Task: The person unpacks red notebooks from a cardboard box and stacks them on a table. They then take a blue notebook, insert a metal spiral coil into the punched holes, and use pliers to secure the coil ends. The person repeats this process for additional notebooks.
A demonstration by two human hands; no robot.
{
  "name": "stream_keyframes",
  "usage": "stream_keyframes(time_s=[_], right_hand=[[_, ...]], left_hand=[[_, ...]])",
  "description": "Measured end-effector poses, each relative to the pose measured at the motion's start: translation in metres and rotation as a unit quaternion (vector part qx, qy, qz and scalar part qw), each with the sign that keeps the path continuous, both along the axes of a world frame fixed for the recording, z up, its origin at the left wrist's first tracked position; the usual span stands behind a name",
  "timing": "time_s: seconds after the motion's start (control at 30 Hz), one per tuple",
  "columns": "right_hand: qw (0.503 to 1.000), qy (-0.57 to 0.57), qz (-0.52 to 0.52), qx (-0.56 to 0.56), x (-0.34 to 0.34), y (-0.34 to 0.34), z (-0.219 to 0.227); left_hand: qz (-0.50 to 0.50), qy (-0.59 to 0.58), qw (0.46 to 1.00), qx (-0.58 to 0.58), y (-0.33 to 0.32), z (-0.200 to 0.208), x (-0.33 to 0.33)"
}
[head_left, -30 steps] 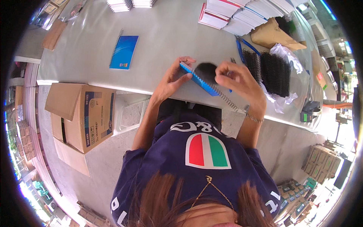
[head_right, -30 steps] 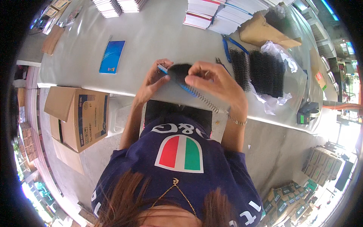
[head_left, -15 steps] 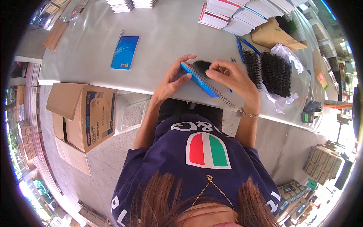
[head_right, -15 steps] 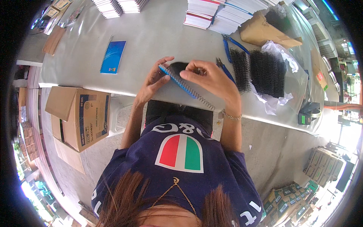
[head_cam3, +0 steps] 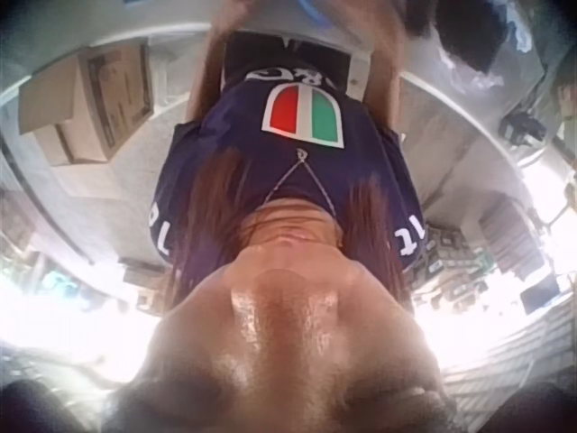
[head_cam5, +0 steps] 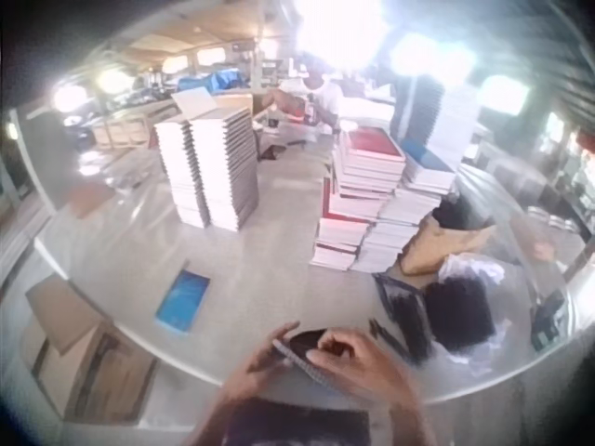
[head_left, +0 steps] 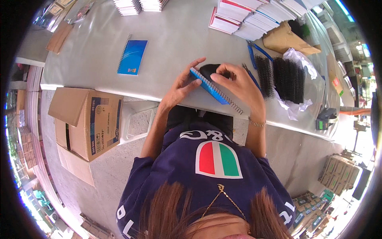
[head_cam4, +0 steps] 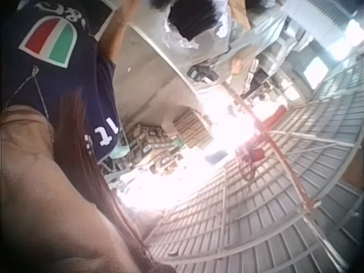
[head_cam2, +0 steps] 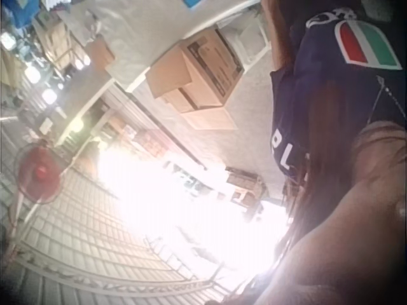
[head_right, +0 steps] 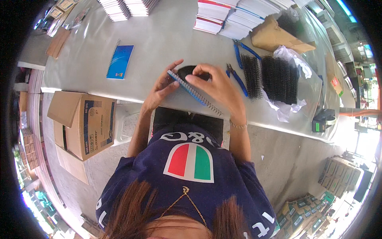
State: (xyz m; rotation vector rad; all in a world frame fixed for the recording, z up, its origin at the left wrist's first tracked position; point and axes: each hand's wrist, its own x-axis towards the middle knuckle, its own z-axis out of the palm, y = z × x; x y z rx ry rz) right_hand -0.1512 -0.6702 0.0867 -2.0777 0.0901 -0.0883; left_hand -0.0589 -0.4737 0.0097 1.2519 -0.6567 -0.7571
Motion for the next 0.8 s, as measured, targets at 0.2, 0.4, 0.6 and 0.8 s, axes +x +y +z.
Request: stream_keyframes(time_s=[0.2, 0.4, 0.6, 0.8], right_hand=[[0.999, 0.001, -0.019, 0.04, -0.003, 0.003, -0.004], [0.996, -0.009, -0.038, 0.079, -0.01, 0.006, -0.003], [0.997, -0.03, -0.059, -0.046, 0.0, -0.006, -0.022], [0.968, -0.067, -0.23, -0.072, -0.021, -0.029, -0.029]], left_hand=[[0.008, -0.028, 1.0, 0.003, 0.0, 0.0, -0.002], [0.007, -0.038, 0.999, -0.004, 0.0, 0.004, -0.003], [0.033, -0.036, 0.999, 0.007, 0.0, 0.005, -0.009], [0.162, -0.035, 0.986, -0.011, 0.002, -0.01, -0.019]])
